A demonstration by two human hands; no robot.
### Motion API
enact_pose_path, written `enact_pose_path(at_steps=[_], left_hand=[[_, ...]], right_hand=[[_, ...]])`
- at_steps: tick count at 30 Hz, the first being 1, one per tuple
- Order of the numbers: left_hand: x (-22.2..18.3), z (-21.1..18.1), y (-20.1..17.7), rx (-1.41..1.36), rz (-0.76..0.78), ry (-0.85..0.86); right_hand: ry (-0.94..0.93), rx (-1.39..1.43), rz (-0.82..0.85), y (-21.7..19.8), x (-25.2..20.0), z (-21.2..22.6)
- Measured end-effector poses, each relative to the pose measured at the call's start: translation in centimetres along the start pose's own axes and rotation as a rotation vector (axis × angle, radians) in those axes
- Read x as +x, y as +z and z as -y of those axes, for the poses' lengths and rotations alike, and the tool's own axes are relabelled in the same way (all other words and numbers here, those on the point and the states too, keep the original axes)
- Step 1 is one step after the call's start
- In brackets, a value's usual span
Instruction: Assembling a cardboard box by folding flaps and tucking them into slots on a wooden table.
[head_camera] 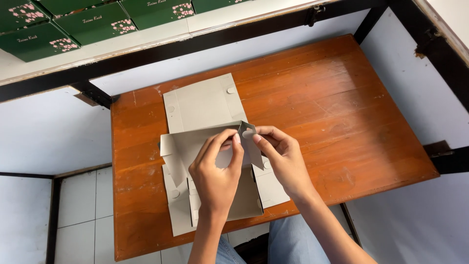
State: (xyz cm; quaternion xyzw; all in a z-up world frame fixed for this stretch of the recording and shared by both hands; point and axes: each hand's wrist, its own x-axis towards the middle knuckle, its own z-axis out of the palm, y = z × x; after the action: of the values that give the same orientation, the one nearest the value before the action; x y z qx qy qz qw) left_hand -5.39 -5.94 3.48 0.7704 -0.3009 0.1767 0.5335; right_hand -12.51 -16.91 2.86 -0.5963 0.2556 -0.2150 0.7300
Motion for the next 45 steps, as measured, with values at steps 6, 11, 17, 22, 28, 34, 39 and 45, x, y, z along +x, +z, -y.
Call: enact_pose_path(at_steps=[6, 11, 17, 22, 28, 34, 39, 45], left_hand=[[-1.6, -0.2, 0.6, -0.159, 0.03, -0.155], [-1.6, -0.2, 0.5, -0.217, 0.057, -0.235], [-1.8, -0.1, 0.7, -0.283, 0.057, -0.323], [-2.0, -0.5, 0.6, -0.298, 0.063, -0.359], [-2.2, -0.3, 0.8, -0.303, 0.05, -0.384], [-2.4, -0.5, 1.5, -0.355, 0.024, -0.372], [-3.4, 0.8, 2.2, -0.359, -0.005, -0.407], [-2.8, 0.3, 1.5, -0.395, 0.022, -0.413]], right_hand=[[0.03, 0.024, 0.0, -0.2, 0.3, -1.1], [0.035, 0.048, -0.005, -0.1, 0.2, -1.3], [0.028, 0.063, -0.006, -0.2, 0.4, -2.1], [0.054, 0.082, -0.002, -0.2, 0.3, -1.9], [0.03, 0.049, -0.004, -0.1, 0.1, -1.9], [-0.276, -0.261, -0.094, 1.4, -1.7, 0.3], [-0.567, -0.651, -0.148, 1.5, -2.7, 1.0], [-0.829, -1.013, -0.224, 0.9, -2.2, 0.4]])
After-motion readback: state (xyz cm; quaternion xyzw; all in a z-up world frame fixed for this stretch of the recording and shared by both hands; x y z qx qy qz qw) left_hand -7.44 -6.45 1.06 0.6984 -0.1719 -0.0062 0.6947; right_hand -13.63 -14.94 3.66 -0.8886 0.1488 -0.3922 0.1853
